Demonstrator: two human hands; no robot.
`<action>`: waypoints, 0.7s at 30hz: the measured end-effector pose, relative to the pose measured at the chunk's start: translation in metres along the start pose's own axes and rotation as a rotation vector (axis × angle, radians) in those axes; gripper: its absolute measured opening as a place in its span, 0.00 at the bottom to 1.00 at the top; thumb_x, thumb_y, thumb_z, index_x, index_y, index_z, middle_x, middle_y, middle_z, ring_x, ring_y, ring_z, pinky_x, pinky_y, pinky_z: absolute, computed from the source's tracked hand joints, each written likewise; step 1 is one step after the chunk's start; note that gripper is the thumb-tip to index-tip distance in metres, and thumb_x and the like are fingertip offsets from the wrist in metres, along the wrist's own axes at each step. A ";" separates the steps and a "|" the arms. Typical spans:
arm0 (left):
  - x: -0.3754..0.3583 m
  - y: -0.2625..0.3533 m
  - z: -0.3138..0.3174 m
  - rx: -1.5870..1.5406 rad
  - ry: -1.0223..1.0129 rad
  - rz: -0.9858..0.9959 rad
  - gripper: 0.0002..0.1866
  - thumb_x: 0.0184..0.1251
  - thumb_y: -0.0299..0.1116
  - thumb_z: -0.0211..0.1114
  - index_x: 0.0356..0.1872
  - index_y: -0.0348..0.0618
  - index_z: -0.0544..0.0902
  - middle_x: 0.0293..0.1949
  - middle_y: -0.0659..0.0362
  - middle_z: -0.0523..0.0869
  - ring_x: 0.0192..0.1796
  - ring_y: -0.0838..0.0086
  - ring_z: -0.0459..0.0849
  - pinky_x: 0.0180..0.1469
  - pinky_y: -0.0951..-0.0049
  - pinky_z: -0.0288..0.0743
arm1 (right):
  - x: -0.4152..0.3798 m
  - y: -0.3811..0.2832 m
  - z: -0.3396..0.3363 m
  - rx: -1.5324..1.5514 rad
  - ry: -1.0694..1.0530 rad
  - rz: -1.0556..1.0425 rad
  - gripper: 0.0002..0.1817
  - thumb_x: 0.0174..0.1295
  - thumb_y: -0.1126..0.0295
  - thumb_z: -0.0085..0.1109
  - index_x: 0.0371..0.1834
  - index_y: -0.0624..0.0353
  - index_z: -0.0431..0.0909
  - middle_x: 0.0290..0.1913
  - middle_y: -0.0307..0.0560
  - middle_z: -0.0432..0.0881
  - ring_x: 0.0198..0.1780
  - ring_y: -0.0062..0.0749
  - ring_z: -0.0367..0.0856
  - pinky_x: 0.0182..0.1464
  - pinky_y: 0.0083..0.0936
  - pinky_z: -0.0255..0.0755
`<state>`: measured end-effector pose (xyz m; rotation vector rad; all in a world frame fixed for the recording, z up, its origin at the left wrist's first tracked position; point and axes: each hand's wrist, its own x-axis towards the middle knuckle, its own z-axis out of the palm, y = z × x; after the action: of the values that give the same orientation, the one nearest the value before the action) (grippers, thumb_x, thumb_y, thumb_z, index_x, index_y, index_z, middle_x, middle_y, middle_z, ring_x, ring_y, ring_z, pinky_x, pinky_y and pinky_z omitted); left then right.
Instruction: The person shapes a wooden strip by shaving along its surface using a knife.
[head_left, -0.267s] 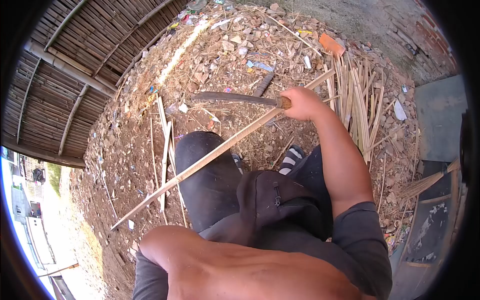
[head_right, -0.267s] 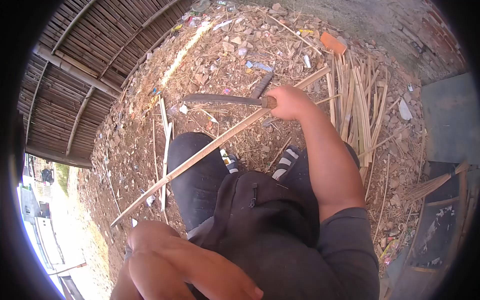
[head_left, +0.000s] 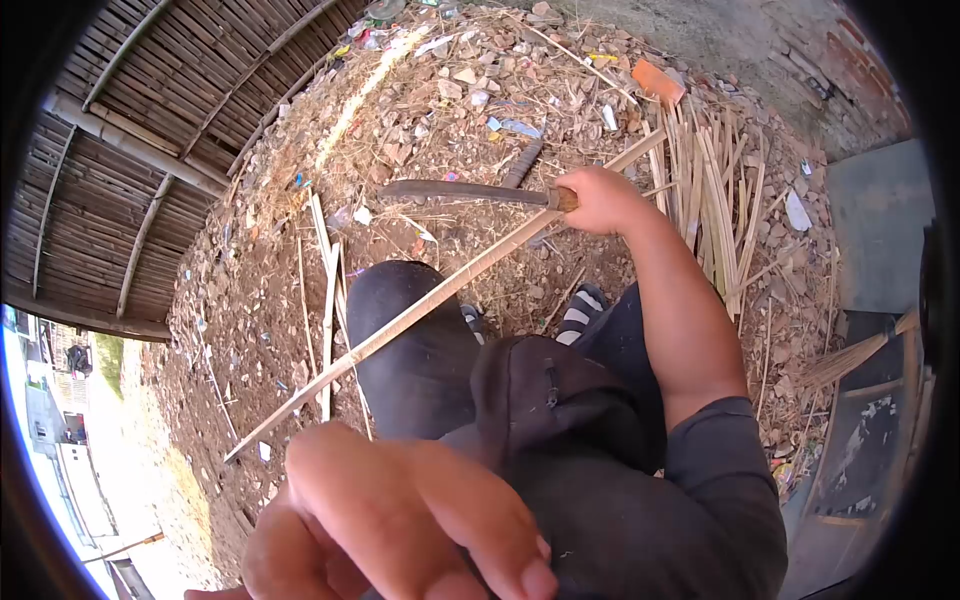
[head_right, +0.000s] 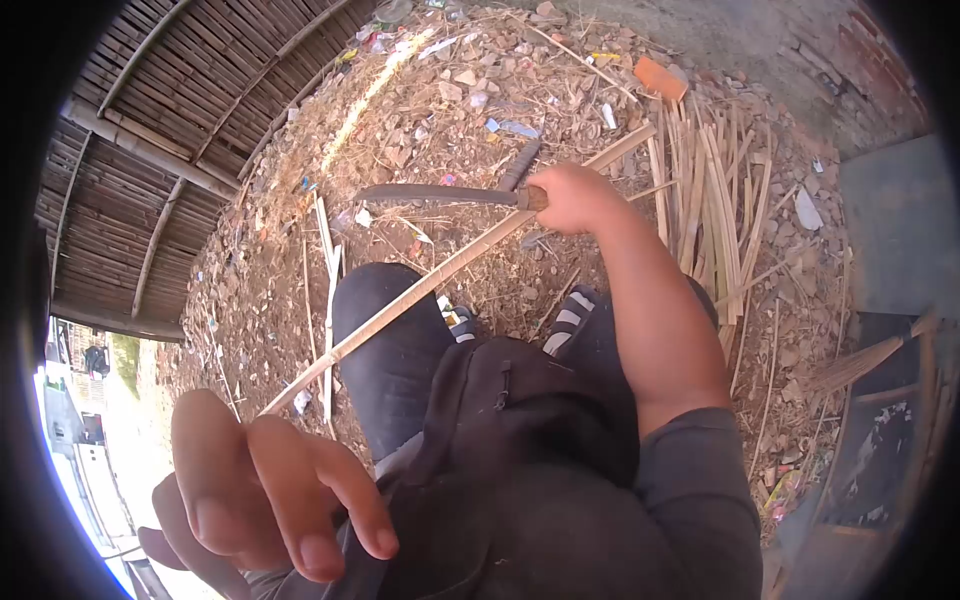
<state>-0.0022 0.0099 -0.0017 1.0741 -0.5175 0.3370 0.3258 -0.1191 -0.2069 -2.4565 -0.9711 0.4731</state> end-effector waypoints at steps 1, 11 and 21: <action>-0.001 -0.007 -0.007 0.028 -0.002 0.078 0.22 0.80 0.48 0.54 0.34 0.37 0.78 0.43 0.52 0.77 0.45 0.53 0.86 0.48 0.45 0.85 | -0.001 0.003 0.000 -0.009 0.030 -0.035 0.16 0.49 0.68 0.65 0.43 0.54 0.86 0.38 0.55 0.87 0.44 0.52 0.87 0.45 0.44 0.79; -0.110 0.012 -0.149 2.177 -0.024 -0.553 0.47 0.50 0.66 0.78 0.61 0.37 0.78 0.56 0.45 0.83 0.59 0.46 0.82 0.64 0.48 0.73 | -0.011 0.012 -0.008 -0.102 0.120 -0.124 0.17 0.50 0.67 0.66 0.45 0.54 0.86 0.42 0.53 0.87 0.47 0.52 0.86 0.49 0.45 0.80; -0.225 0.027 -0.211 2.012 0.220 -0.795 0.31 0.62 0.59 0.73 0.48 0.39 0.81 0.44 0.48 0.85 0.48 0.47 0.84 0.51 0.46 0.75 | -0.017 -0.023 -0.029 -0.216 0.111 -0.114 0.18 0.52 0.68 0.67 0.48 0.53 0.86 0.47 0.49 0.86 0.52 0.50 0.85 0.54 0.44 0.80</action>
<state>-0.1528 0.2082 -0.1856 2.9594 0.7732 0.1643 0.3151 -0.1243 -0.1686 -2.5668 -1.1602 0.2007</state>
